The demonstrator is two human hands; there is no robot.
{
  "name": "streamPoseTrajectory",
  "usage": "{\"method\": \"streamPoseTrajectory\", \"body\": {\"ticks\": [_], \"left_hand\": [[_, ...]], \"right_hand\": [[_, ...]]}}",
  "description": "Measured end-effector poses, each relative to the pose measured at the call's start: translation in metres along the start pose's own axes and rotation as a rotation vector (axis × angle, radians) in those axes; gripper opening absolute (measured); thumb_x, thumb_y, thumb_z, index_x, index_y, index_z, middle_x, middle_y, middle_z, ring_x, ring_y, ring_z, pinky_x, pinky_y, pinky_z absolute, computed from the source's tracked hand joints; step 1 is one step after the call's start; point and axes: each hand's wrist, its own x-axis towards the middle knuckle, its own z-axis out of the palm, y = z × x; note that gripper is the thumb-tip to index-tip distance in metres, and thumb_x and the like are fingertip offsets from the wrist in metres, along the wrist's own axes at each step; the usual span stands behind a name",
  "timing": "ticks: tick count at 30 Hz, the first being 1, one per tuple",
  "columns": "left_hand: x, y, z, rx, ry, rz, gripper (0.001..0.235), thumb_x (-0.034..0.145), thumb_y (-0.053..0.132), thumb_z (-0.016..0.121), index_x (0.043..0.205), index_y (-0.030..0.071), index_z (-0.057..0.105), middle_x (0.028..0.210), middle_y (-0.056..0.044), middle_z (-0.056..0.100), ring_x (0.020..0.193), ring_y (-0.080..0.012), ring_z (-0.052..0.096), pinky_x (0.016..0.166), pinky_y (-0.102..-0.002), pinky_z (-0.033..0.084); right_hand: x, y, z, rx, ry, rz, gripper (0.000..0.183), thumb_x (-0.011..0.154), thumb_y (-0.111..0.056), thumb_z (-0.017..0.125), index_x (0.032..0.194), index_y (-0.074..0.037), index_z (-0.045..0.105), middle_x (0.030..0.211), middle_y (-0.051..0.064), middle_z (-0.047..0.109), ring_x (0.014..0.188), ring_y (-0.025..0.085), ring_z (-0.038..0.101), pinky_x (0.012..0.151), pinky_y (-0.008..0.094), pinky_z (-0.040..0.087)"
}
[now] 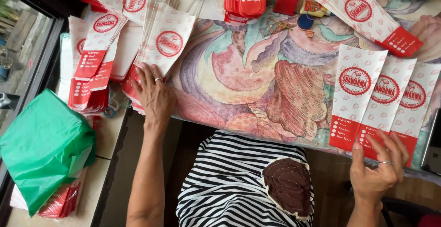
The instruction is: Folding and stacking printed paper bags for food packaging on a table.
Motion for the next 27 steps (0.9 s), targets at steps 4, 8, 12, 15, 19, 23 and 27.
{"method": "streamPoseTrajectory", "body": {"ticks": [4,8,12,15,19,23,27], "left_hand": [[-0.007,0.009,0.004,-0.023,0.089,0.046,0.059,0.091,-0.002,0.047,0.150,-0.002,0.049,0.152,-0.029,0.049,0.143,-0.0468,0.042,0.115,-0.057,0.032],[-0.006,0.029,-0.010,-0.030,0.359,0.036,0.026,0.095,0.000,0.067,0.118,0.009,0.074,0.111,-0.007,0.077,0.100,-0.0312,0.075,0.053,-0.039,0.053],[-0.016,0.059,-0.020,-0.030,0.095,0.024,0.058,0.080,-0.009,0.076,0.134,0.008,0.063,0.106,-0.007,0.077,0.077,-0.0192,0.069,0.053,-0.028,0.057],[-0.034,0.093,-0.019,-0.052,-0.073,0.249,0.063,0.081,0.028,0.076,0.135,0.003,0.056,0.137,-0.025,0.055,0.130,-0.0446,0.048,0.086,-0.046,0.055],[-0.061,0.150,-0.043,-0.046,-0.406,0.313,0.116,0.091,0.090,0.030,0.158,-0.003,0.014,0.165,-0.029,0.011,0.152,-0.0397,0.012,0.124,-0.053,0.013],[-0.078,0.189,-0.069,-0.263,-0.388,0.373,0.072,0.101,0.049,0.047,0.150,-0.003,0.039,0.152,-0.037,0.034,0.144,-0.0481,0.032,0.111,-0.054,0.035],[-0.091,0.212,-0.044,-0.520,-0.278,0.485,0.060,0.076,0.005,0.073,0.134,-0.005,0.062,0.137,-0.033,0.052,0.123,-0.0459,0.052,0.099,-0.045,0.050]], "right_hand": [[0.012,-0.011,0.005,0.004,-0.014,-0.023,0.018,0.103,0.007,0.083,0.116,0.018,0.077,0.131,0.033,0.069,0.137,0.050,0.057,0.114,0.060,0.053],[0.017,-0.020,0.009,0.040,-0.022,-0.017,0.014,0.103,0.007,0.079,0.115,0.015,0.076,0.129,0.032,0.069,0.134,0.050,0.058,0.112,0.059,0.053],[0.016,-0.026,0.021,0.076,-0.067,-0.010,0.015,0.104,-0.002,0.077,0.113,0.010,0.077,0.127,0.027,0.071,0.131,0.046,0.060,0.108,0.055,0.054],[0.025,-0.043,0.033,0.174,-0.101,-0.029,0.014,0.100,0.004,0.075,0.112,0.012,0.074,0.125,0.028,0.068,0.126,0.046,0.062,0.109,0.054,0.054],[0.029,-0.064,0.053,0.233,-0.171,-0.023,0.017,0.095,0.006,0.074,0.111,0.012,0.073,0.123,0.027,0.068,0.115,0.038,0.064,0.100,0.047,0.056],[0.034,-0.102,0.083,0.338,-0.324,-0.091,0.025,0.091,0.001,0.073,0.115,0.003,0.071,0.133,0.025,0.064,0.123,0.042,0.062,0.102,0.047,0.055],[0.034,-0.132,0.108,0.341,-0.372,-0.186,0.029,0.088,-0.006,0.077,0.116,-0.001,0.071,0.132,0.018,0.064,0.129,0.039,0.056,0.108,0.052,0.046]]}}
